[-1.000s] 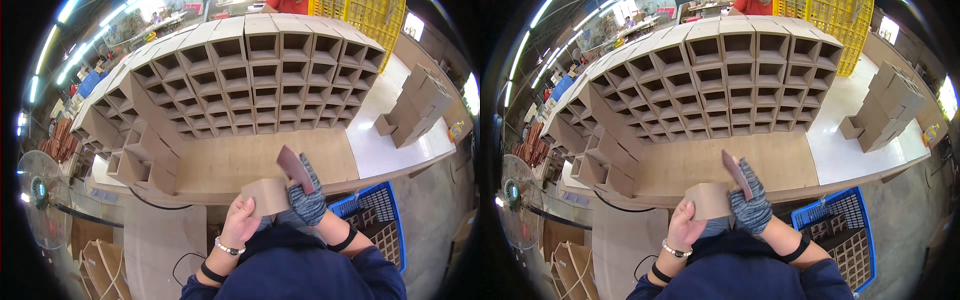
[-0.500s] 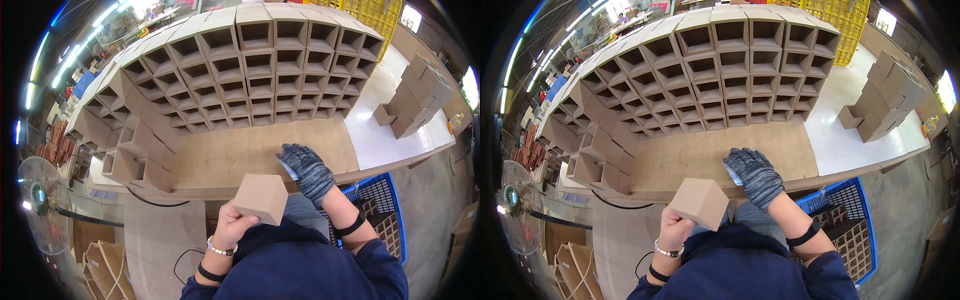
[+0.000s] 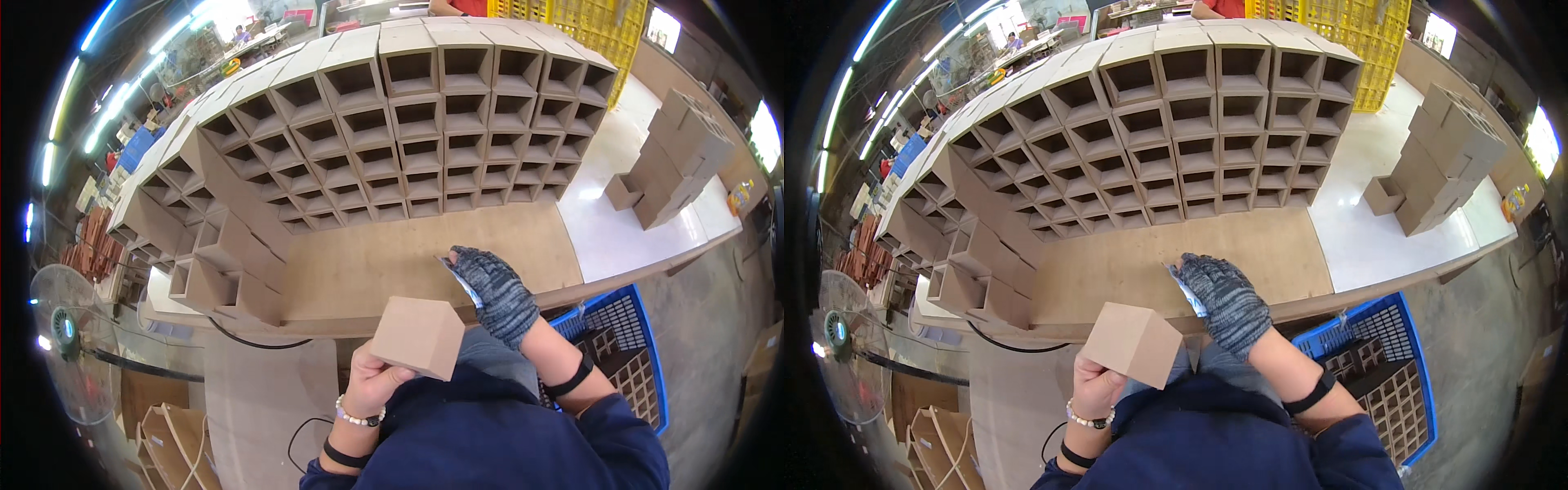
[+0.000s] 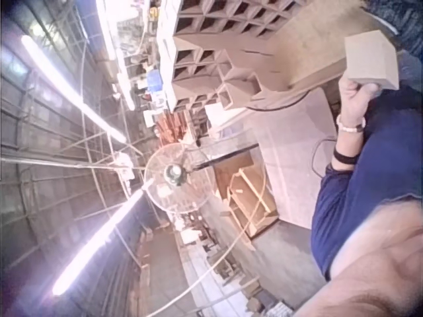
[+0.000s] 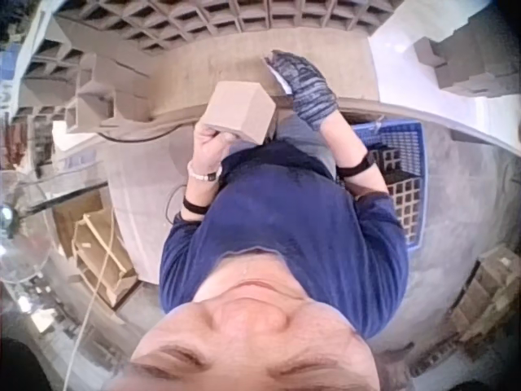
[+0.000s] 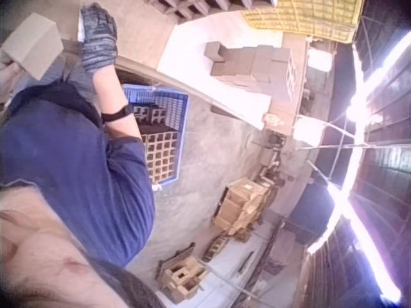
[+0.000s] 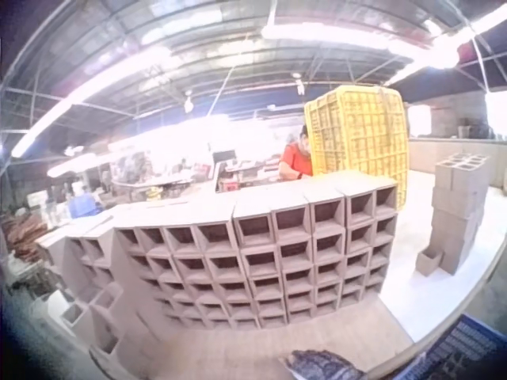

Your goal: Sanding the edges of small wooden blocks and organizing them into a storage rack.

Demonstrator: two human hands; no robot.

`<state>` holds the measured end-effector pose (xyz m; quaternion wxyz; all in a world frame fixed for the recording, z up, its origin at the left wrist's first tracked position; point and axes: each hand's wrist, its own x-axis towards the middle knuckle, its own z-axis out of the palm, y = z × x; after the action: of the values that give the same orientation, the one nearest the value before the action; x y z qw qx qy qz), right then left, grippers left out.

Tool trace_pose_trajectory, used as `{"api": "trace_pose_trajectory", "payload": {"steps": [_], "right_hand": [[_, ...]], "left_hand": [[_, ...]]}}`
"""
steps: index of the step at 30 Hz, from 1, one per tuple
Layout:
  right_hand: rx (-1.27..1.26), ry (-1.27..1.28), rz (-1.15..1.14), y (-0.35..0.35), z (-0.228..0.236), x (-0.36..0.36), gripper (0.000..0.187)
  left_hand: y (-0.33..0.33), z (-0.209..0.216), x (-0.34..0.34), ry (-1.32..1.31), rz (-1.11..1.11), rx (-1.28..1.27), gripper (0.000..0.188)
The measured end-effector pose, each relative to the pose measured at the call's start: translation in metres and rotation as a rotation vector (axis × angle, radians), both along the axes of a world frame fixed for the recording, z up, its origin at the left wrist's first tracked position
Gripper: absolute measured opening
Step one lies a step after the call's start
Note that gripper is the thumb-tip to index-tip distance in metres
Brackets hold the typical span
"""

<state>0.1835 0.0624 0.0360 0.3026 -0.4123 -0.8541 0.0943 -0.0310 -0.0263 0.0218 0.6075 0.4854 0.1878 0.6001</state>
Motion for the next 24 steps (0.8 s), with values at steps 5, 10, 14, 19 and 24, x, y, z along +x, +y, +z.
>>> {"api": "trace_pose_trajectory", "payload": {"steps": [5, 10, 14, 19, 24], "right_hand": [[0.17, 0.271, 0.292, -0.035, 0.045, -0.011, 0.048], [0.152, 0.031, 0.294, -0.026, 0.038, -0.02, 0.047], [-0.022, 0.0, 0.066, -0.003, -0.011, -0.005, 0.057], [-0.595, 0.834, 0.045, -0.027, -0.021, -0.012, 0.061], [-0.975, 1.17, 0.083, -0.051, -0.01, -0.021, 0.057]], "left_hand": [[0.003, -0.002, 0.006, -0.037, 0.095, -0.067, 0.033], [0.004, -0.002, 0.012, -0.109, 0.076, -0.165, 0.034], [0.0, -0.001, 0.007, -0.13, 0.01, -0.132, 0.036], [0.005, -0.012, 0.009, -0.184, 0.058, -0.106, 0.038], [0.009, -0.012, 0.015, -0.246, -0.048, -0.058, 0.057]]}}
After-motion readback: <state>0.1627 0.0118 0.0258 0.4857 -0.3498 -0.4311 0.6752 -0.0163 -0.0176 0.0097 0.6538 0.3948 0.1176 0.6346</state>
